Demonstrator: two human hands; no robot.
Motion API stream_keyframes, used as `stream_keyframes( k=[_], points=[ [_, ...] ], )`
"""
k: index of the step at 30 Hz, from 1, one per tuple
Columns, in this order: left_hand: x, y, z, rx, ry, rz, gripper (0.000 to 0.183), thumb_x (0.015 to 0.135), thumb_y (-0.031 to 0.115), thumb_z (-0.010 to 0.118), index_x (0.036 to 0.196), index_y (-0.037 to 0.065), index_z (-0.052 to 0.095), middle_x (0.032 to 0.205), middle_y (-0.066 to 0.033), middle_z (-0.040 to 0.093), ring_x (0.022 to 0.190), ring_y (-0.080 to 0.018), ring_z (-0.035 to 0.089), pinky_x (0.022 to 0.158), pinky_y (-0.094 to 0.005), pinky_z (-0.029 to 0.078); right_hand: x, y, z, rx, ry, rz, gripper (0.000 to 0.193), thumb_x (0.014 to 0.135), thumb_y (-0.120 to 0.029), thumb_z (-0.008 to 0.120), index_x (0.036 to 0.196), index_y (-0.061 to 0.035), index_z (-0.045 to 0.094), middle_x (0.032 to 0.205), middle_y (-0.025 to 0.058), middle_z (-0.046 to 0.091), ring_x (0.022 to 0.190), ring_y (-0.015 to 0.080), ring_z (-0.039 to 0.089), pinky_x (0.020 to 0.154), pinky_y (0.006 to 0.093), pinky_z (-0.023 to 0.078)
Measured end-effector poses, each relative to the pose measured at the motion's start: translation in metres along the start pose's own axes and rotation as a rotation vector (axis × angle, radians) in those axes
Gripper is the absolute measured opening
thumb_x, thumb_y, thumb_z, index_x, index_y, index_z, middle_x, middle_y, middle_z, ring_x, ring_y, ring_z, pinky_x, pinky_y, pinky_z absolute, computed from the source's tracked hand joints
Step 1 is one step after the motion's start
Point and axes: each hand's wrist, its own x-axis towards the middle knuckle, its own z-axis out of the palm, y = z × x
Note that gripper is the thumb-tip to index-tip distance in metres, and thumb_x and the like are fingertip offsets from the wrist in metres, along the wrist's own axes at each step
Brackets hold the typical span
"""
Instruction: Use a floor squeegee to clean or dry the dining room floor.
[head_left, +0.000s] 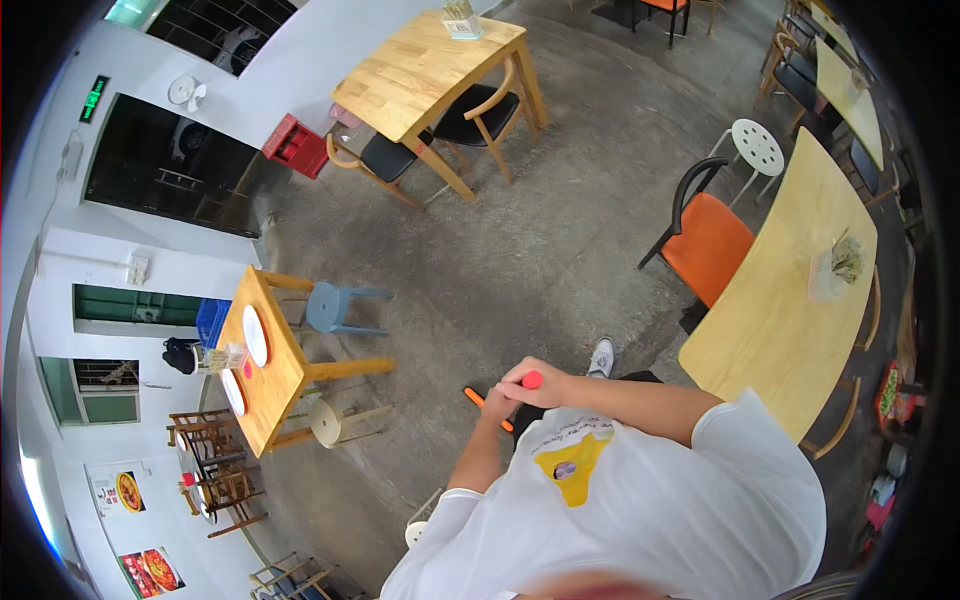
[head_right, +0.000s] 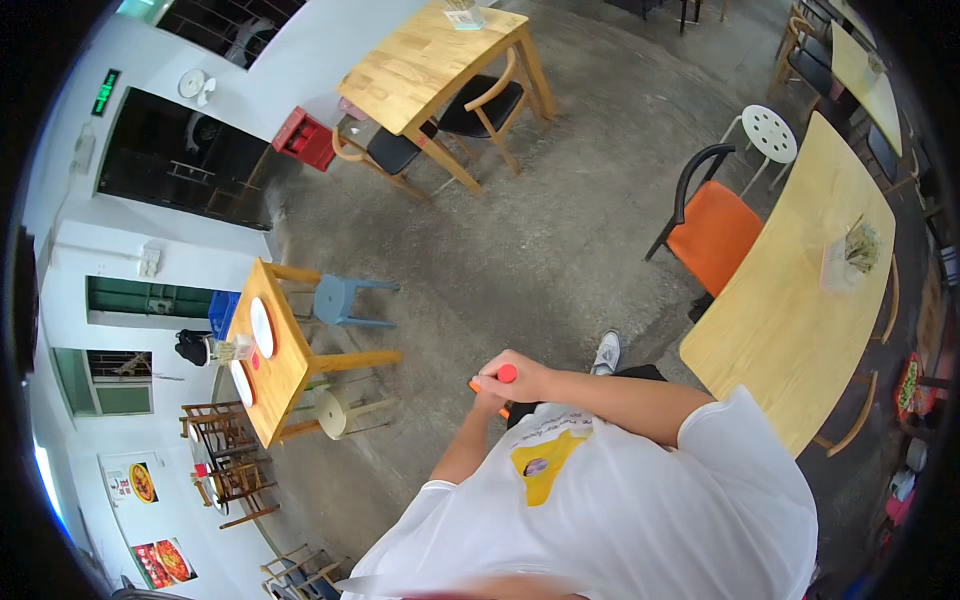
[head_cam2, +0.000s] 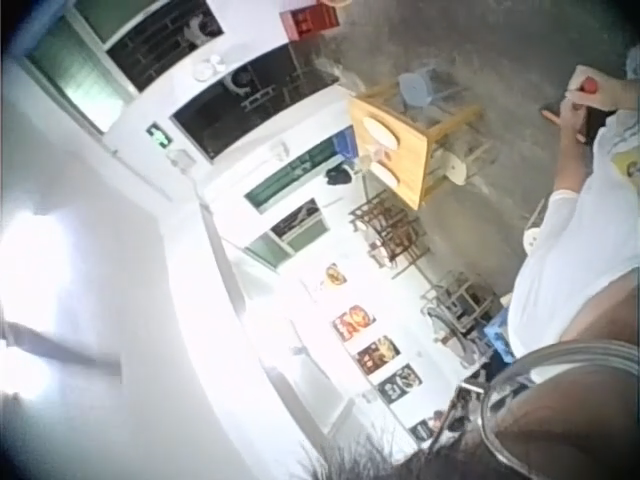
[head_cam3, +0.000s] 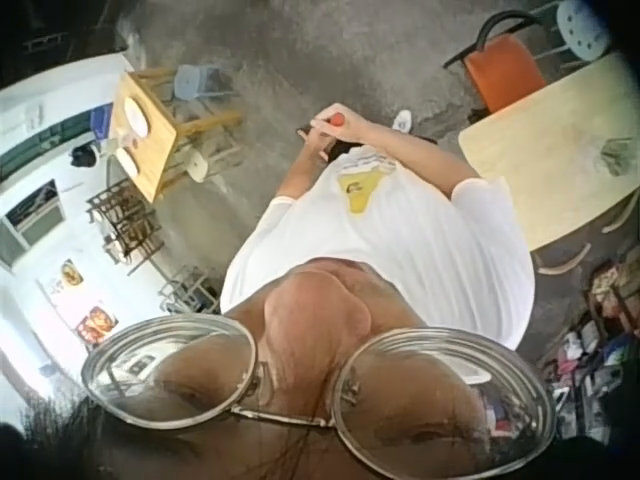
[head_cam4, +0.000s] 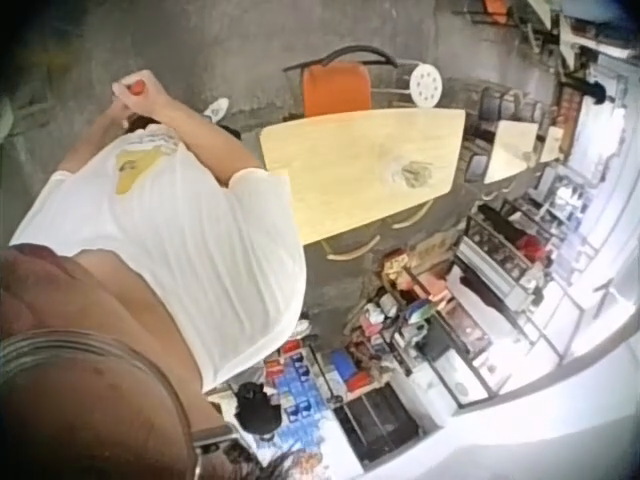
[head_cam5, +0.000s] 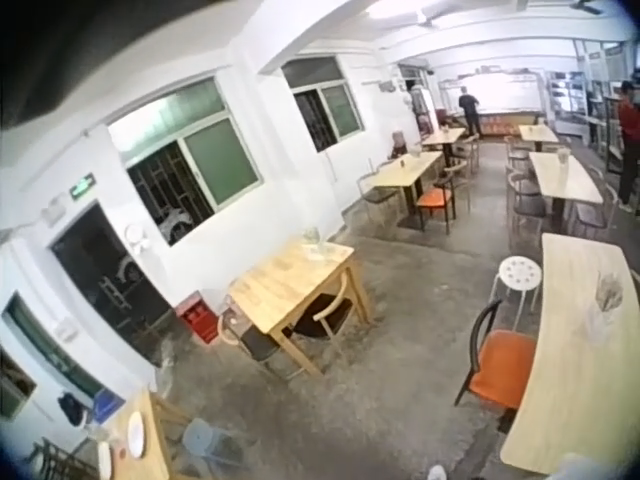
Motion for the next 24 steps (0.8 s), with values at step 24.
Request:
stream_keyframes(
  k=[24],
  points=[
    [0.381,0.157,-0.12,0.163,-0.092,0.241,0.021,0.081,0.026,0.07,0.09,0.007,0.067,0.081,-0.015,0.067,0.078,-0.0348,0.066,0.067,-0.0423,0.05,0.248,-0.068,-0.238,-0.222,0.169,0.103,0.029,0.098,-0.015,0.059,0.077,0.0045,0.061,0.061,0.0084,0.052,0.057,0.0121,0.045,0.055,0.0312,0.04]
  ],
)
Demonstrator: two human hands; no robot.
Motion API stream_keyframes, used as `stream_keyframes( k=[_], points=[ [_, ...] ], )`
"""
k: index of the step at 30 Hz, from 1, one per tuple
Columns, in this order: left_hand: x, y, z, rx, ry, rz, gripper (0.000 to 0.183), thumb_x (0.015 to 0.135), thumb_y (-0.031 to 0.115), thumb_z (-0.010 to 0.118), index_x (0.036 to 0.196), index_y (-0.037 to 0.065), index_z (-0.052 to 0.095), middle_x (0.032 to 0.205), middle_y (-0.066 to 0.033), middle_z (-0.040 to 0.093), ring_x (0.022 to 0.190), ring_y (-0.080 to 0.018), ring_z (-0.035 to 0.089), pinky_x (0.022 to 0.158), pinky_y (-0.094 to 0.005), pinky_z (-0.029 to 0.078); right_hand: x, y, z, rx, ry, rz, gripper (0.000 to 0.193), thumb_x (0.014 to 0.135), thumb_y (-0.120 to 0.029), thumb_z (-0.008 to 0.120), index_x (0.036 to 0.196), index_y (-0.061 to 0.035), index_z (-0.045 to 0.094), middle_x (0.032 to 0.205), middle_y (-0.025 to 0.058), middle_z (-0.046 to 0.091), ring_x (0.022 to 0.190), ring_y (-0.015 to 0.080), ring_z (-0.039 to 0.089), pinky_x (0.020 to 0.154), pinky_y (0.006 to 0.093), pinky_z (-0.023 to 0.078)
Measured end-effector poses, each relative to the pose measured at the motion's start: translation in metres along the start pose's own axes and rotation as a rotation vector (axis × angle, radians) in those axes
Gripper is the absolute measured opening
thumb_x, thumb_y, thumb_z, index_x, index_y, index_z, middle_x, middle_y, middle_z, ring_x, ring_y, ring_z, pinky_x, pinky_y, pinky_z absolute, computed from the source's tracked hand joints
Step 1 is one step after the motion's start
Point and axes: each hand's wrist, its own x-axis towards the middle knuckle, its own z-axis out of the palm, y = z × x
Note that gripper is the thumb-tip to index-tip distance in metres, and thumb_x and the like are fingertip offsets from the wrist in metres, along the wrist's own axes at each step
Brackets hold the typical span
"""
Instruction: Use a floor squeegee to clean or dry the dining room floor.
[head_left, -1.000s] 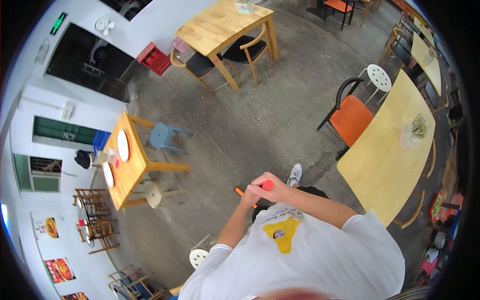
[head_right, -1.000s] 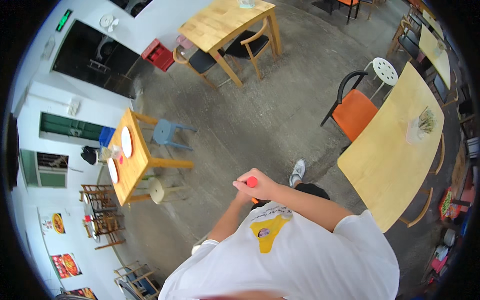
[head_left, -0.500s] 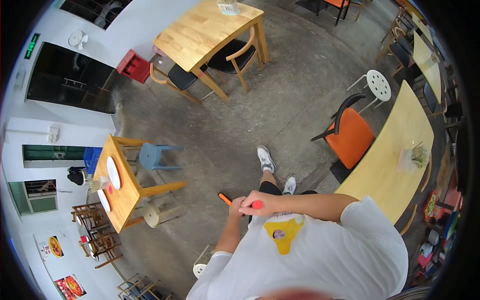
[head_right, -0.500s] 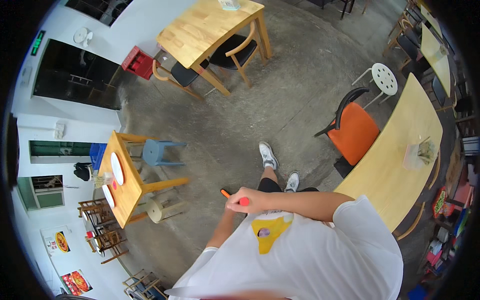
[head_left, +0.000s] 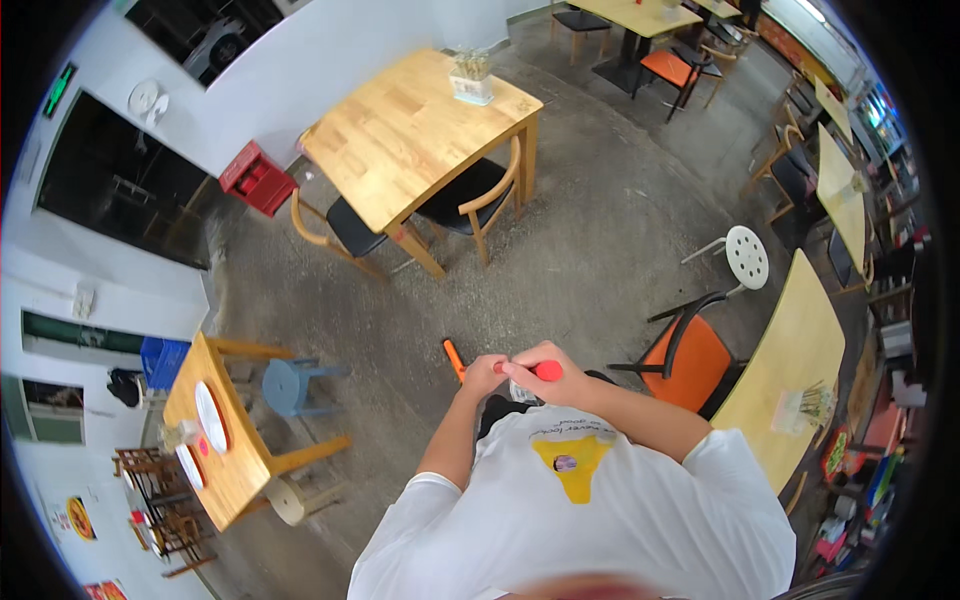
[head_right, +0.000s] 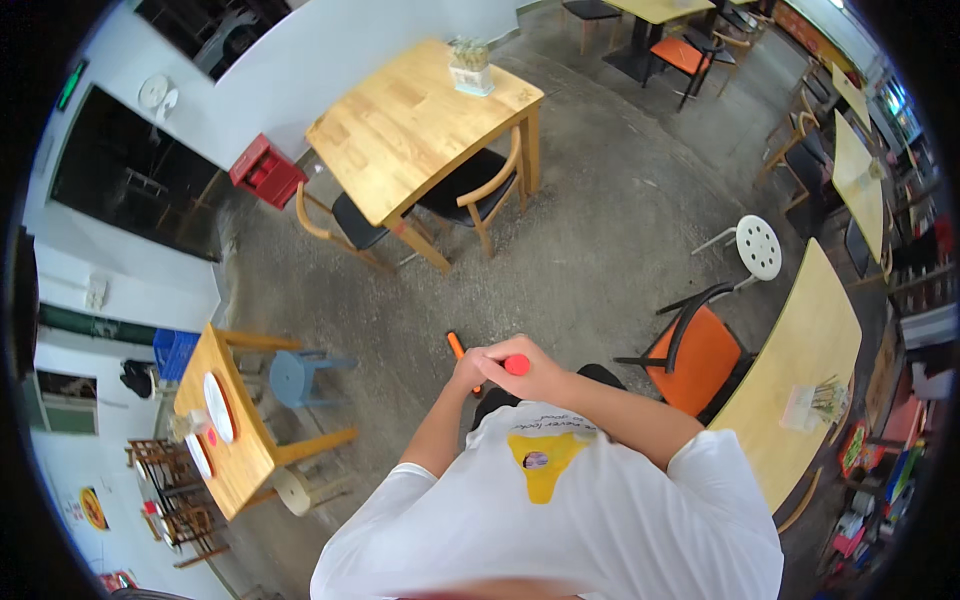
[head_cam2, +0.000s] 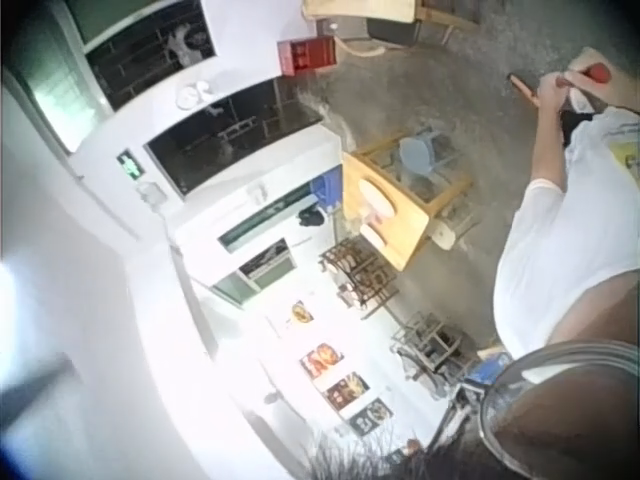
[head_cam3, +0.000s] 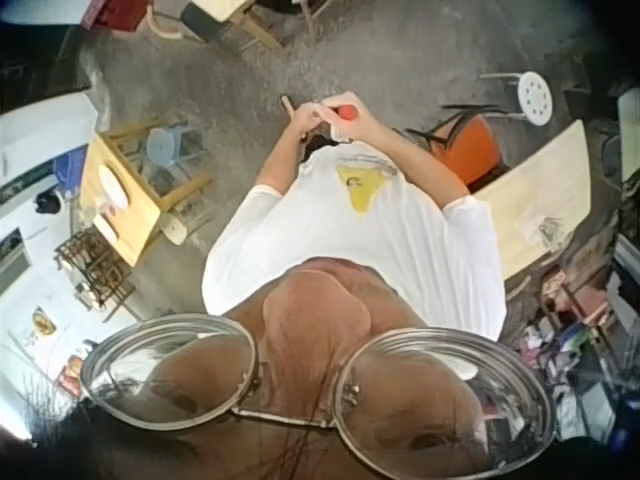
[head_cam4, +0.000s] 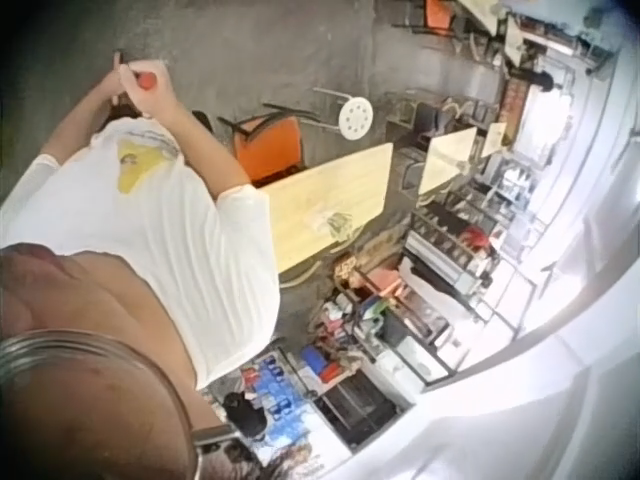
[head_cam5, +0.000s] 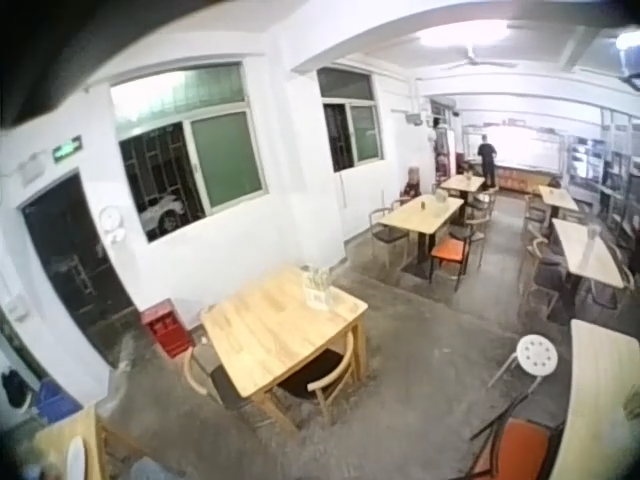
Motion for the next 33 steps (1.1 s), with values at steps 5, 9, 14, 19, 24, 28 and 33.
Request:
stream_keyframes(
  k=[5,9,14,19,24,28,33],
  points=[
    [0.086,0.023,-0.021,-0.033,-0.398,-0.039,0.02,0.081,0.022,0.071,0.084,0.004,0.063,0.073,-0.0129,0.063,0.067,-0.0255,0.06,0.062,-0.0386,0.047,0.013,0.015,-0.044,-0.058,0.188,-0.096,0.034,0.098,-0.013,0.059,0.069,0.0009,0.048,0.057,0.0071,0.04,0.056,0.0113,0.035,0.051,0.0323,0.033],
    [0.144,0.019,0.013,-0.234,-0.445,0.1,0.016,0.081,0.017,0.07,0.088,0.003,0.067,0.076,-0.0129,0.066,0.071,-0.0199,0.062,0.068,-0.036,0.05,0.021,0.036,-0.108,0.018,0.324,0.084,0.028,0.099,-0.017,0.06,0.081,0.0039,0.067,0.062,0.0081,0.058,0.06,0.0095,0.05,0.058,0.0293,0.043],
    [0.214,-0.001,0.036,-0.047,-0.548,0.21,0.019,0.082,0.021,0.069,0.093,0.005,0.068,0.083,-0.0127,0.068,0.078,-0.0219,0.066,0.073,-0.0361,0.052,0.038,0.059,-0.174,0.09,0.405,0.109,0.029,0.099,-0.019,0.059,0.085,0.0041,0.071,0.069,0.0077,0.067,0.067,0.0094,0.059,0.065,0.0273,0.049],
    [0.296,0.077,0.032,-0.324,-0.642,0.237,0.027,0.085,0.023,0.07,0.109,0.011,0.069,0.095,-0.007,0.073,0.091,-0.0199,0.068,0.082,-0.0369,0.054,0.059,0.057,-0.259,0.129,0.387,0.103,0.033,0.097,-0.02,0.059,0.073,0.003,0.054,0.06,0.0063,0.046,0.061,0.0117,0.038,0.056,0.0318,0.039],
    [0.405,0.123,0.036,-0.247,-0.767,0.108,0.029,0.087,0.023,0.069,0.112,0.01,0.069,0.097,-0.0066,0.073,0.096,-0.0201,0.068,0.086,-0.0361,0.053,0.079,0.036,-0.341,0.046,0.4,-0.053,0.036,0.098,-0.019,0.059,0.07,0.0023,0.051,0.059,0.0075,0.046,0.058,0.0147,0.038,0.055,0.0339,0.039],
    [0.467,0.145,0.048,-0.203,-0.899,-0.052,0.03,0.089,0.024,0.067,0.115,0.01,0.069,0.099,-0.0061,0.073,0.101,-0.0203,0.068,0.089,-0.0353,0.053,0.083,0.024,-0.394,0.037,0.537,-0.05,0.036,0.098,-0.018,0.059,0.07,0.0025,0.051,0.057,0.0097,0.043,0.056,0.0182,0.037,0.054,0.0345,0.038],
    [0.544,0.186,0.106,-0.002,-0.984,0.054,0.032,0.09,0.026,0.066,0.118,0.011,0.068,0.101,-0.0078,0.073,0.103,-0.0213,0.068,0.089,-0.0349,0.053,0.08,0.04,-0.459,0.008,0.639,-0.001,0.033,0.097,-0.017,0.06,0.073,0.0039,0.056,0.058,0.0108,0.051,0.055,0.0146,0.041,0.055,0.0334,0.04]
  ],
)
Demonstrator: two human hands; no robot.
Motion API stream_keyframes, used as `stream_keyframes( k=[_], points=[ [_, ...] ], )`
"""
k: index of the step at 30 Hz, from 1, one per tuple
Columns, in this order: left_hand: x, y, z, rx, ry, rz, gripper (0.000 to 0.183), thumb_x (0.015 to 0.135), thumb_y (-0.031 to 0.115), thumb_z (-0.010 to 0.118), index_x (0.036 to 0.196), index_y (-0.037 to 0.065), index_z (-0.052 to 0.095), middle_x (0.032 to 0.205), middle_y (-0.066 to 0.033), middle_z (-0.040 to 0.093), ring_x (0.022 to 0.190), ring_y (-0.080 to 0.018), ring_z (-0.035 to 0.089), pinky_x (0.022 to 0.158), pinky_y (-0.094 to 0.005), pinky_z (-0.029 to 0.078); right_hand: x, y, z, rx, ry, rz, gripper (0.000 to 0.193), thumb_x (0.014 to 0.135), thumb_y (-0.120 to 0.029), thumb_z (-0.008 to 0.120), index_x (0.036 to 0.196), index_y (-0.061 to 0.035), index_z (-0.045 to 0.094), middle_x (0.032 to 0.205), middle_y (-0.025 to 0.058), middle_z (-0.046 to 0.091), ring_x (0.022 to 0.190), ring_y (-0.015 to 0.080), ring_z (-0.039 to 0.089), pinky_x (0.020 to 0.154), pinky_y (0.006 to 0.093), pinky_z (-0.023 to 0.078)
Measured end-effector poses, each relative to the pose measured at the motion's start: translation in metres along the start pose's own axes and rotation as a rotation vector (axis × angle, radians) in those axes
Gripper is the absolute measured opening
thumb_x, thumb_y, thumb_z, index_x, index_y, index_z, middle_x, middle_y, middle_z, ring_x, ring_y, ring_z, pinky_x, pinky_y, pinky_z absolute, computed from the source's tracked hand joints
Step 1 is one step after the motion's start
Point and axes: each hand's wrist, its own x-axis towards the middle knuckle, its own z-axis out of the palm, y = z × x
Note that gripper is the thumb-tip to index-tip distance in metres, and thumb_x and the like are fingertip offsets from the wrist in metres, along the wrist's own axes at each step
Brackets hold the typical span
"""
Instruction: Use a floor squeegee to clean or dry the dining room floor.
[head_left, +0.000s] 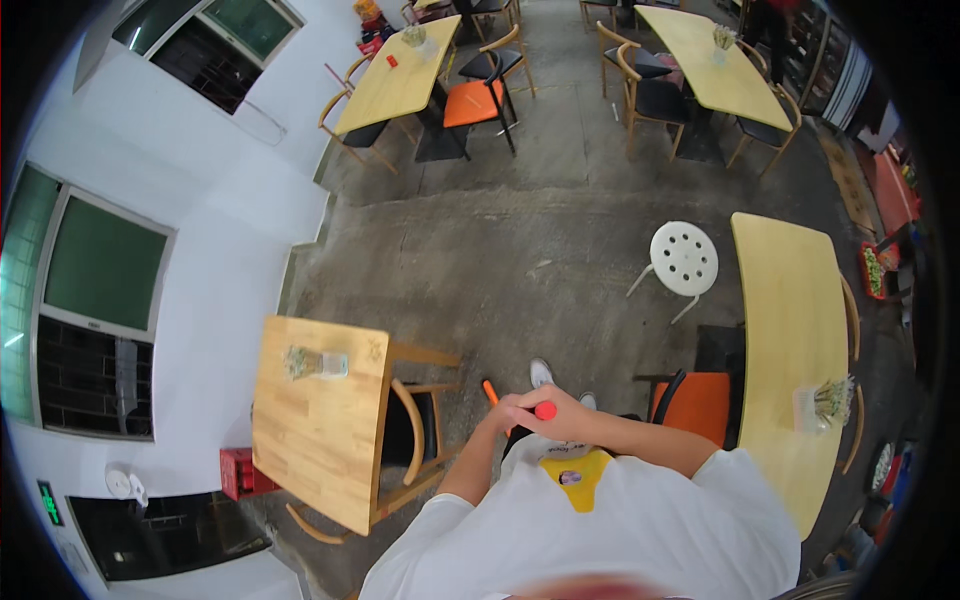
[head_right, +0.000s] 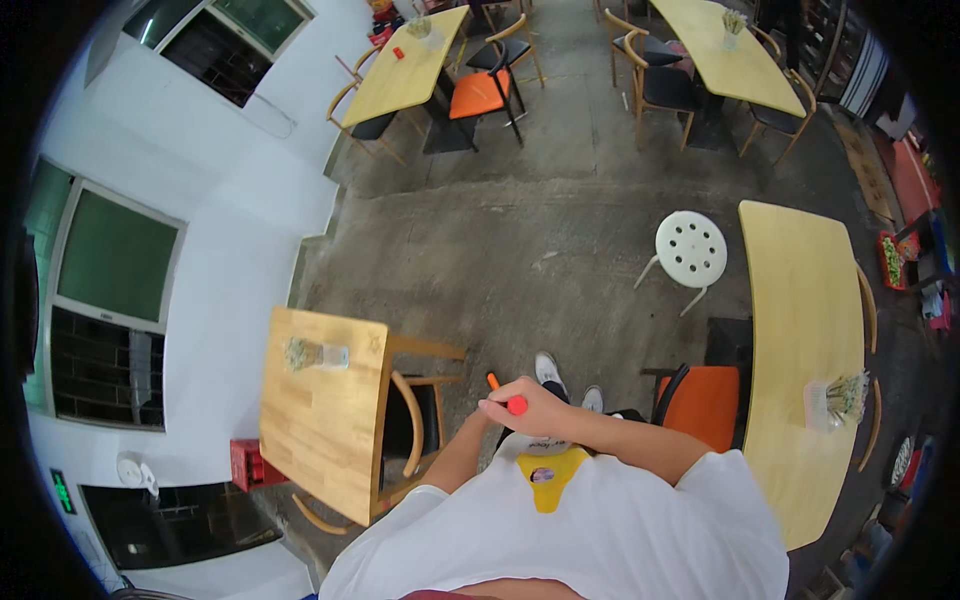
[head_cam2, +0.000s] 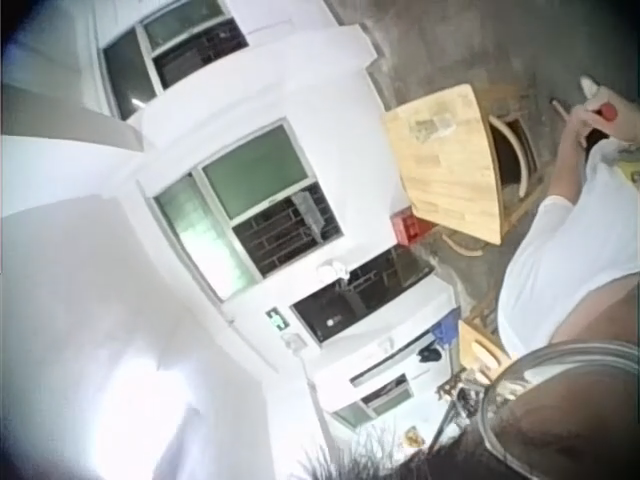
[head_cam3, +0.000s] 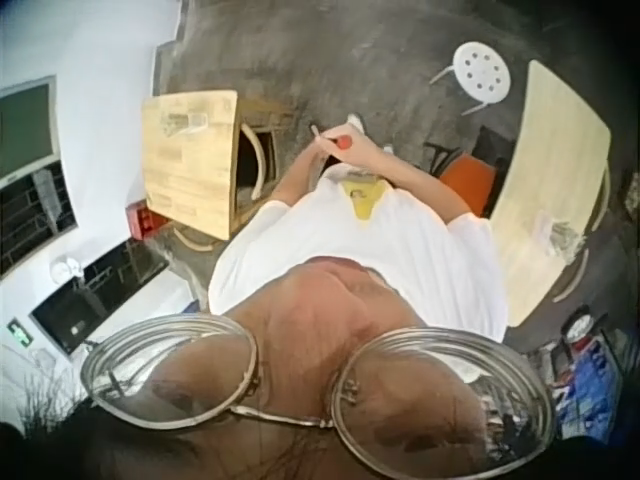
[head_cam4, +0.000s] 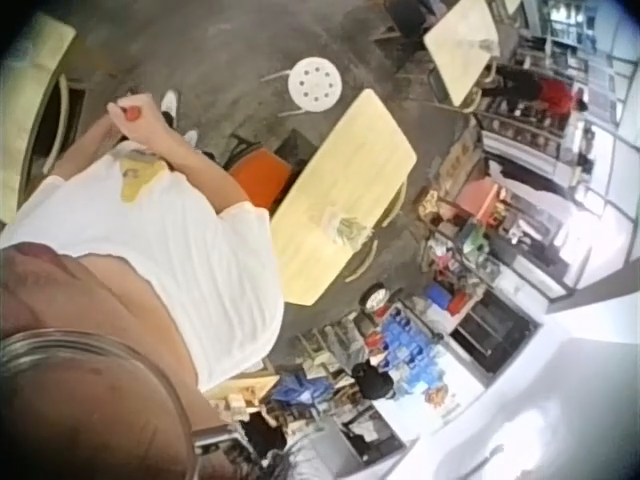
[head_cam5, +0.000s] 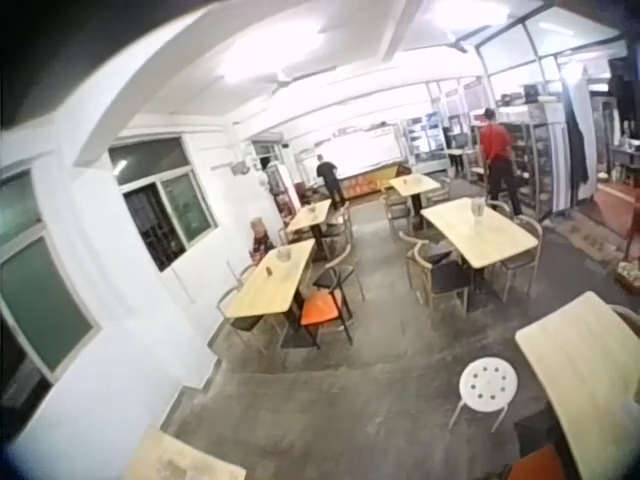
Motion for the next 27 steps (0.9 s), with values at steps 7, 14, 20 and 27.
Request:
stream_keyframes(
  k=[7,14,20,27],
  points=[
    [0.092,-0.002,-0.047,0.158,-0.039,0.308,0.027,0.083,0.022,0.075,0.105,0.007,0.07,0.095,-0.0113,0.072,0.09,-0.0201,0.067,0.084,-0.0349,0.052,0.072,0.001,-0.078,0.04,0.093,0.18,0.025,0.097,-0.014,0.06,0.08,0.0034,0.064,0.068,0.0042,0.061,0.067,0.0096,0.053,0.065,0.0286,0.046],
    [0.133,0.063,-0.154,0.321,-0.025,0.305,0.026,0.082,0.027,0.076,0.098,0.007,0.071,0.085,-0.0119,0.07,0.077,-0.019,0.063,0.075,-0.0361,0.052,0.195,-0.02,-0.122,0.112,-0.027,0.22,0.038,0.1,-0.012,0.056,0.065,-0.0009,0.047,0.059,-0.005,0.042,0.06,0.0063,0.035,0.054,0.029,0.032],
    [0.164,0.098,-0.24,0.241,-0.016,0.129,0.036,0.079,0.031,0.078,0.105,0.006,0.071,0.092,-0.0109,0.072,0.082,-0.0208,0.064,0.079,-0.0357,0.051,0.288,-0.013,-0.148,-0.011,-0.115,0.096,0.033,0.1,-0.013,0.057,0.071,0.0018,0.056,0.057,0.0051,0.042,0.056,0.0105,0.035,0.051,0.0321,0.033],
    [0.192,0.063,-0.292,0.209,0.105,0.141,0.033,0.083,0.033,0.076,0.101,0.007,0.072,0.084,-0.0103,0.071,0.075,-0.0205,0.063,0.075,-0.0363,0.052,0.374,0.01,-0.166,-0.072,-0.386,-0.014,0.031,0.099,-0.015,0.057,0.075,0.0037,0.057,0.061,0.011,0.053,0.056,0.0159,0.046,0.056,0.0327,0.041]
  ],
)
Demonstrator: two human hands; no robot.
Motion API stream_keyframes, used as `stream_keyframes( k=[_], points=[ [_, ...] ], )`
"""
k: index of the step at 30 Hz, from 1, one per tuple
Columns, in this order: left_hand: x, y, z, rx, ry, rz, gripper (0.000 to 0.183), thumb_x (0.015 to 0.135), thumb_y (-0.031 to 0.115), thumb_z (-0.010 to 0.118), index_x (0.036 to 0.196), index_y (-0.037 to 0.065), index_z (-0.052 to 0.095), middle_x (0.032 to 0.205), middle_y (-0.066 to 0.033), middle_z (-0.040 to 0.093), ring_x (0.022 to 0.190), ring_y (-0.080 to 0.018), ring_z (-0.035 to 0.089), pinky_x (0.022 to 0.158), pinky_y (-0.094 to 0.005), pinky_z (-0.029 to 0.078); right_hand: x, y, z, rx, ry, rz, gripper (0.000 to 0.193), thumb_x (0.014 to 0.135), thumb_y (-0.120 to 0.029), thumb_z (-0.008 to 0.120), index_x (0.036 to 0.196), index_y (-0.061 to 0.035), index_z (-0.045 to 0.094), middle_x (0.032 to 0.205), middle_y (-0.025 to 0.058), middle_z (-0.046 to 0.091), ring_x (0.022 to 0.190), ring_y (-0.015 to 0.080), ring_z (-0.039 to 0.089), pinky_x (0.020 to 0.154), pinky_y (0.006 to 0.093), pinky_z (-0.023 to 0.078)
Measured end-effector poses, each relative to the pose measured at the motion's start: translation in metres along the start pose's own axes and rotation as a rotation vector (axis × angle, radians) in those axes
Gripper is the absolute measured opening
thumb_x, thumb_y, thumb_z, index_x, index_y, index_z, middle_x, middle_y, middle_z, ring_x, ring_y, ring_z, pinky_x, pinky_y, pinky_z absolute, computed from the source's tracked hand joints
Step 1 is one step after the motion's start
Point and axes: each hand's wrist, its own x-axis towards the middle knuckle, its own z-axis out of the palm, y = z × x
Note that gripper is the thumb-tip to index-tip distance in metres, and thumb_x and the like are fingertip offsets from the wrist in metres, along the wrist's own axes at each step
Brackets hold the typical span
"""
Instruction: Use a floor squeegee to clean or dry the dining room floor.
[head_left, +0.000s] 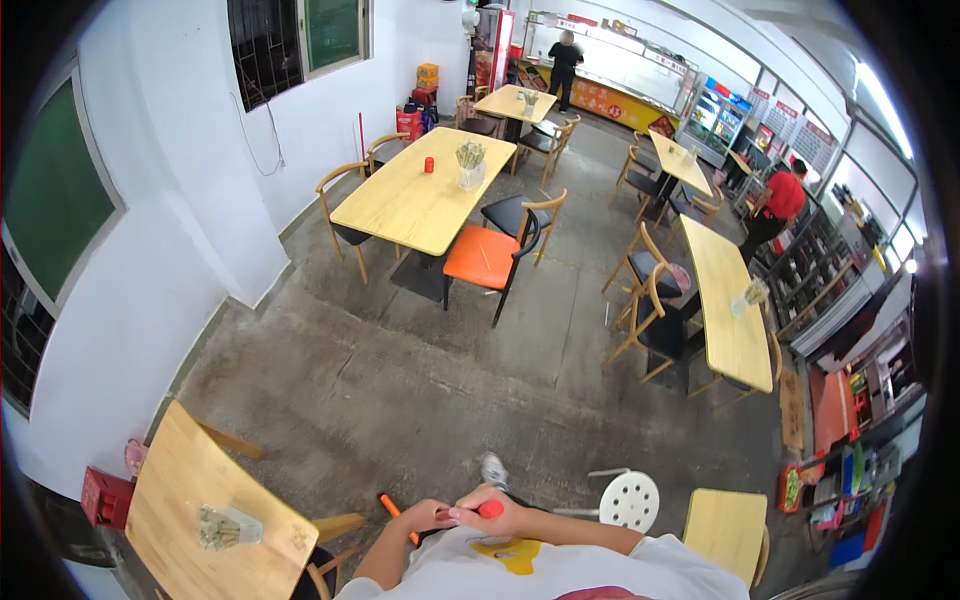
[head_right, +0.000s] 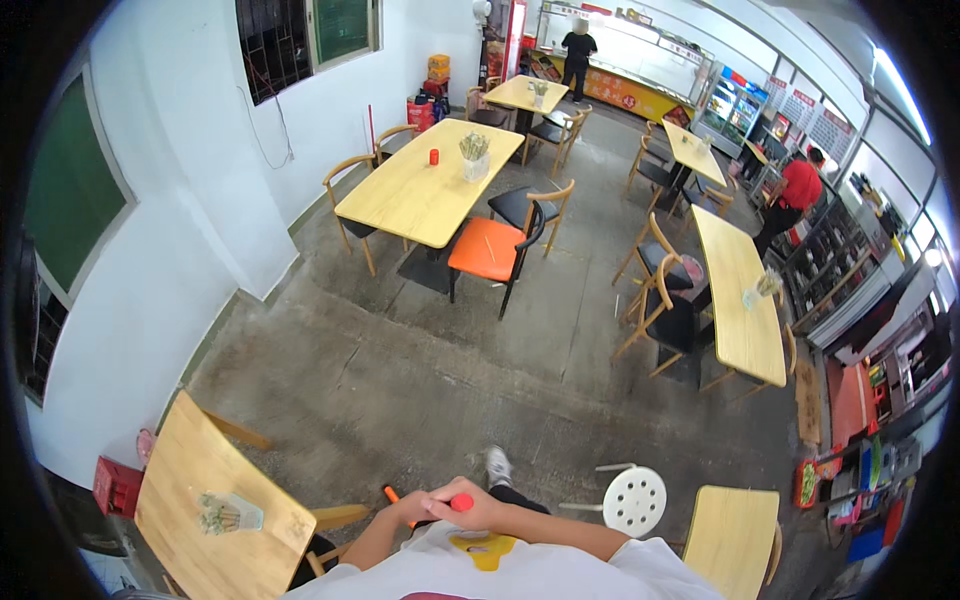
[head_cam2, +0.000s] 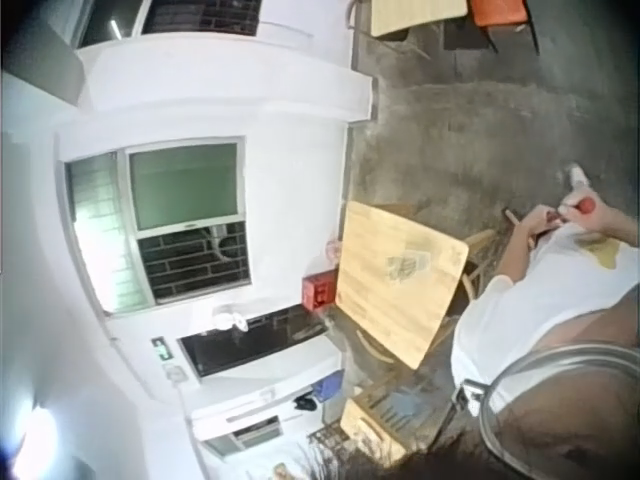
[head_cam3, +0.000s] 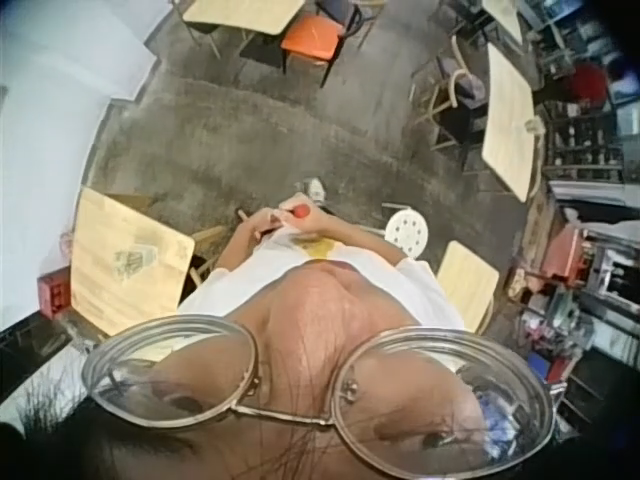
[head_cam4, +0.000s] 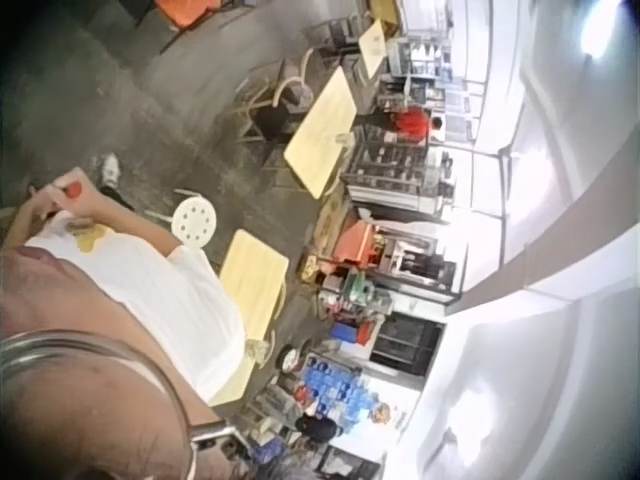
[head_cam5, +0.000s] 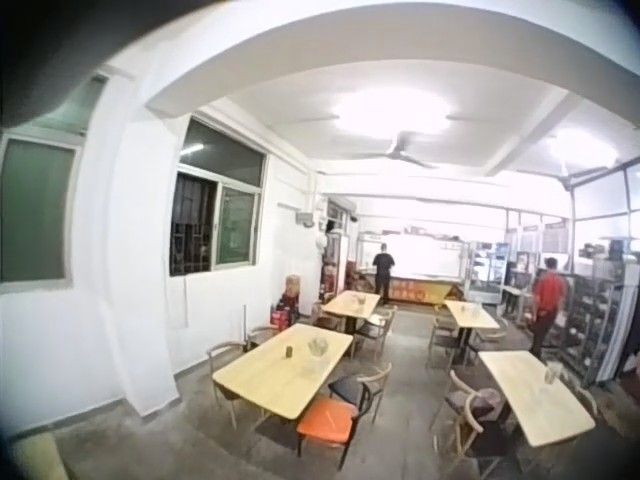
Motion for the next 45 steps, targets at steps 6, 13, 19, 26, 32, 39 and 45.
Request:
stream_keyframes(
  k=[6,13,19,26,32,39,45],
  points=[
    [0.037,0.014,-0.068,-0.131,0.056,-0.086,0.034,0.084,0.035,0.075,0.102,0.007,0.072,0.086,-0.0125,0.072,0.074,-0.0206,0.063,0.075,-0.0362,0.051,0.071,0.019,-0.07,-0.001,0.036,-0.06,0.036,0.1,-0.016,0.056,0.069,0.0012,0.055,0.057,0.0063,0.048,0.053,0.0138,0.041,0.052,0.033,0.035],
    [0.062,-0.096,-0.119,-0.394,0.381,-0.133,0.03,0.087,0.032,0.073,0.109,0.011,0.071,0.096,-0.0128,0.074,0.086,-0.021,0.069,0.081,-0.0363,0.053,0.192,0.047,-0.113,0.177,-0.263,-0.113,0.035,0.101,-0.018,0.057,0.074,0.004,0.056,0.06,0.009,0.051,0.056,0.0147,0.041,0.053,0.0356,0.036],
    [0.046,-0.115,-0.195,-0.122,0.74,-0.3,0.021,0.085,0.025,0.072,0.096,0.007,0.067,0.082,-0.0113,0.07,0.076,-0.0254,0.066,0.072,-0.037,0.052,0.291,0.069,-0.153,0.239,-0.598,-0.293,0.04,0.101,-0.014,0.057,0.069,0.0016,0.039,0.06,0.0142,0.033,0.054,0.0241,0.029,0.053,0.0391,0.032],
    [0.068,-0.062,-0.267,-0.271,1.138,-0.315,0.023,0.081,0.011,0.078,0.08,0.002,0.057,0.075,-0.0132,0.059,0.069,-0.0279,0.058,0.066,-0.0383,0.047,0.359,0.086,-0.176,0.178,-0.67,-0.422,0.039,0.098,-0.011,0.06,0.067,0.0001,0.038,0.06,0.0148,0.036,0.056,0.0326,0.038,0.057,0.0418,0.033],
    [0.098,-0.105,-0.286,-0.313,1.346,-0.213,0.025,0.082,0.009,0.076,0.075,0.005,0.052,0.072,-0.0107,0.055,0.073,-0.0299,0.055,0.069,-0.0394,0.045,0.412,0.105,-0.177,0.138,-0.834,-0.448,0.029,0.091,-0.01,0.063,0.068,-0.002,0.048,0.067,0.014,0.051,0.063,0.0338,0.05,0.061,0.0434,0.039],
    [0.129,-0.111,-0.442,-0.032,0.747,-0.302,0.027,0.084,0.036,0.069,0.092,0.009,0.07,0.086,-0.0157,0.069,0.084,-0.0373,0.066,0.073,-0.0453,0.052,0.518,0.093,-0.232,0.05,-0.284,0.057,0.012,0.094,-0.006,0.064,0.085,0.0026,0.067,0.07,0.0055,0.061,0.067,0.0089,0.054,0.063,0.0275,0.047],
    [0.136,-0.12,-0.557,0.029,0.552,-0.299,0.029,0.078,0.04,0.074,0.083,0.012,0.075,0.083,-0.0152,0.072,0.08,-0.0353,0.07,0.071,-0.046,0.055,0.595,0.086,-0.249,0.252,-0.255,-0.021,0.023,0.09,-0.001,0.061,0.069,-0.0011,0.053,0.069,0.0061,0.055,0.067,0.0199,0.052,0.069,0.0359,0.045]
  ],
)
